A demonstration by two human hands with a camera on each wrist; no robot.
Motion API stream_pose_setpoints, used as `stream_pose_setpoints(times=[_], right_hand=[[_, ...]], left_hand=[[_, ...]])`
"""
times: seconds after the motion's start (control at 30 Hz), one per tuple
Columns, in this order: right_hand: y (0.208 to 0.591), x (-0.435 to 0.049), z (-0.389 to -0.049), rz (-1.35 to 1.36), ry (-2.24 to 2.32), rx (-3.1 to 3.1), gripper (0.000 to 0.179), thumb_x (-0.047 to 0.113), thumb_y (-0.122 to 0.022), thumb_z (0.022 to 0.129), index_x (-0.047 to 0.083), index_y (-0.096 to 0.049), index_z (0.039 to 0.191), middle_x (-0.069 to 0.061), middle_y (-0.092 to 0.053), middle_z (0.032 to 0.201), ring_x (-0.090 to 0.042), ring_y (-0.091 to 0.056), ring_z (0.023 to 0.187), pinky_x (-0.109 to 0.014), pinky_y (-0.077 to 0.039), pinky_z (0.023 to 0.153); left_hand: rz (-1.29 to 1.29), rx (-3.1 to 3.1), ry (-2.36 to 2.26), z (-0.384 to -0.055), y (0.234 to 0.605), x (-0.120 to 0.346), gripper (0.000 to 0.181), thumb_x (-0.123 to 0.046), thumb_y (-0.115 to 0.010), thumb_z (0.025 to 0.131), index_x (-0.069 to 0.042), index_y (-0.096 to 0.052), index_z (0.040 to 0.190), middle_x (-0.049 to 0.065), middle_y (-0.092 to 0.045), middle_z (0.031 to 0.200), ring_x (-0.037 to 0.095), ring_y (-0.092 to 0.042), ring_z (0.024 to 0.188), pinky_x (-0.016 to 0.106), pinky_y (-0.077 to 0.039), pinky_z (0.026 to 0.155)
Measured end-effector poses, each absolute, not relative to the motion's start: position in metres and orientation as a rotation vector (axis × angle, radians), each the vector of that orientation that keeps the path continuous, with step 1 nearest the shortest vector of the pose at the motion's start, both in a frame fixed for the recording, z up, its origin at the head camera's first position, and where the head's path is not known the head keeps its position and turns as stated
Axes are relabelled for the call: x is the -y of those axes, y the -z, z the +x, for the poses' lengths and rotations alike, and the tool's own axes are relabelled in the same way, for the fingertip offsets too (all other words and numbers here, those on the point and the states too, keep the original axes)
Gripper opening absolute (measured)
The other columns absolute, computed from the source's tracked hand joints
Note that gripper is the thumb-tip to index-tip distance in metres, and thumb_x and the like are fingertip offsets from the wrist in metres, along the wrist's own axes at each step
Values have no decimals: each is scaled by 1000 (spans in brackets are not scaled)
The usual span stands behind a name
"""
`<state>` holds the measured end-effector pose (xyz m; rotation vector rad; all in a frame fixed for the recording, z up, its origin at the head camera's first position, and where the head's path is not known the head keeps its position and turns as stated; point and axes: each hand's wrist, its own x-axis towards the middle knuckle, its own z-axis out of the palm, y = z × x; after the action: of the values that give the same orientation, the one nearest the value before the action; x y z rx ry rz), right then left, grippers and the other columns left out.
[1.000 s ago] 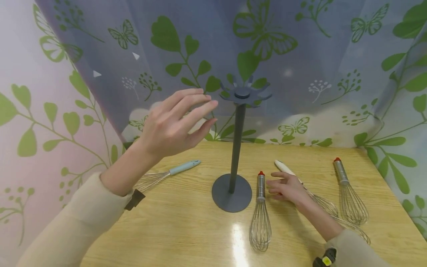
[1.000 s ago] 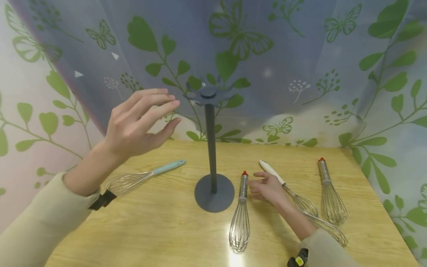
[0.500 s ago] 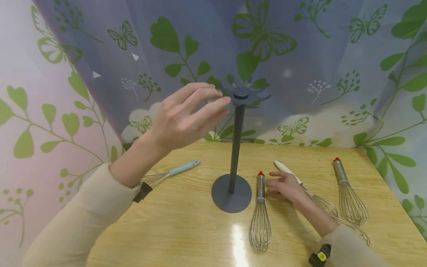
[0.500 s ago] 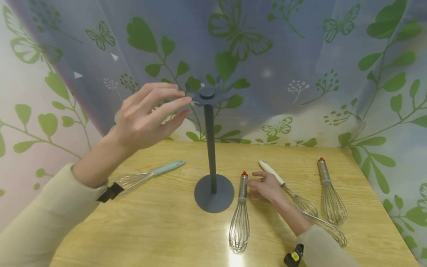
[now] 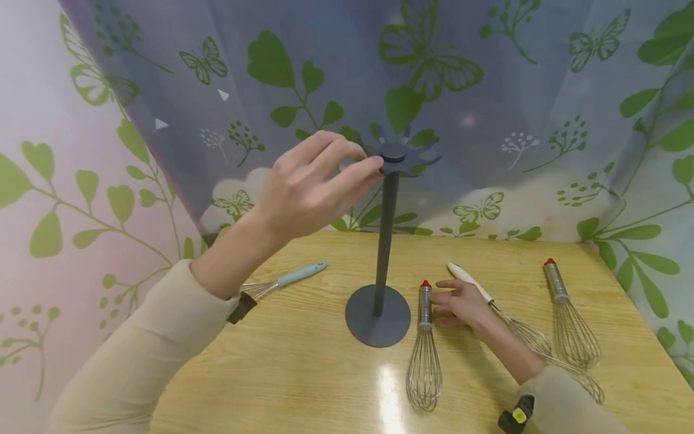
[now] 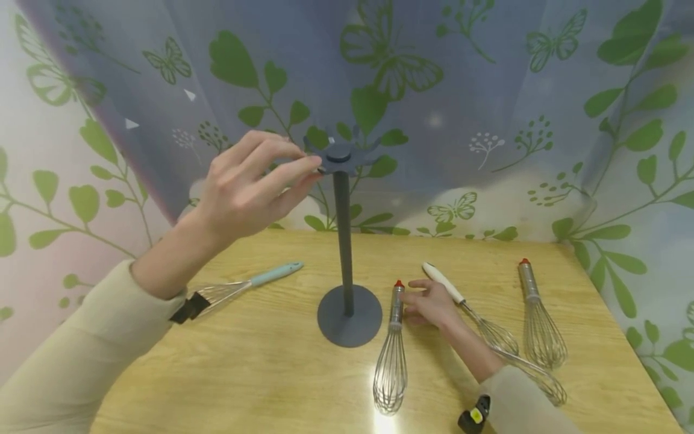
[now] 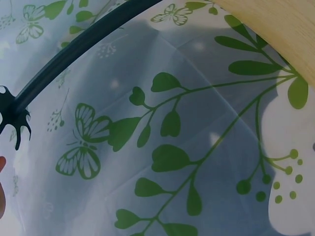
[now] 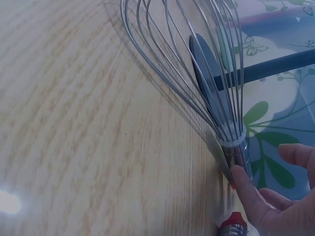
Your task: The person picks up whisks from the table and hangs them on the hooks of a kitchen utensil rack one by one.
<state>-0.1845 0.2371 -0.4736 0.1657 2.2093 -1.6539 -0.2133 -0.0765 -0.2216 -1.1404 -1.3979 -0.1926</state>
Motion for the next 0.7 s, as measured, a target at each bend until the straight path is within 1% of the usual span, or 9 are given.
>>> stream_pose_setpoints(times=[0.13,0.23,0.47,0.7], right_hand=[[473,-235,-184,171,1641,-2207,68,23,-63,106,-9,-34,158,-37,-53,147,-25,-76,104,-41,-67,88],[472,-234,-184,177,1631,-2207,68,23,-62,106,-9,-34,158,-37,-51,149,-24,-76,103,-41,-67,87],[474,-232,-188,202,1615,-2215,69,24,-63,106,-10,-34,158,-37,-47,152,-18,-76,96,-41,-67,85],[477,-228,-191,207,1625,-2200,69,22,-66,104,-10,-36,156,-38,-51,149,-24,-77,98,-41,-68,82]], left_hand=[[-1126,1382,168,-212,221,74,8,-13,-81,93,-8,-79,99,7,-72,83,25,-67,76,29,-61,71],[-1124,1374,150,-212,221,73,6,-11,-79,93,-9,-78,99,7,-71,82,25,-67,76,28,-61,73],[-1126,1368,140,-212,221,72,4,-8,-78,93,-9,-78,97,7,-71,81,25,-67,76,28,-62,75],[-1151,1383,155,-212,222,74,7,-4,-77,94,-8,-78,100,9,-71,82,26,-67,78,28,-61,71]])
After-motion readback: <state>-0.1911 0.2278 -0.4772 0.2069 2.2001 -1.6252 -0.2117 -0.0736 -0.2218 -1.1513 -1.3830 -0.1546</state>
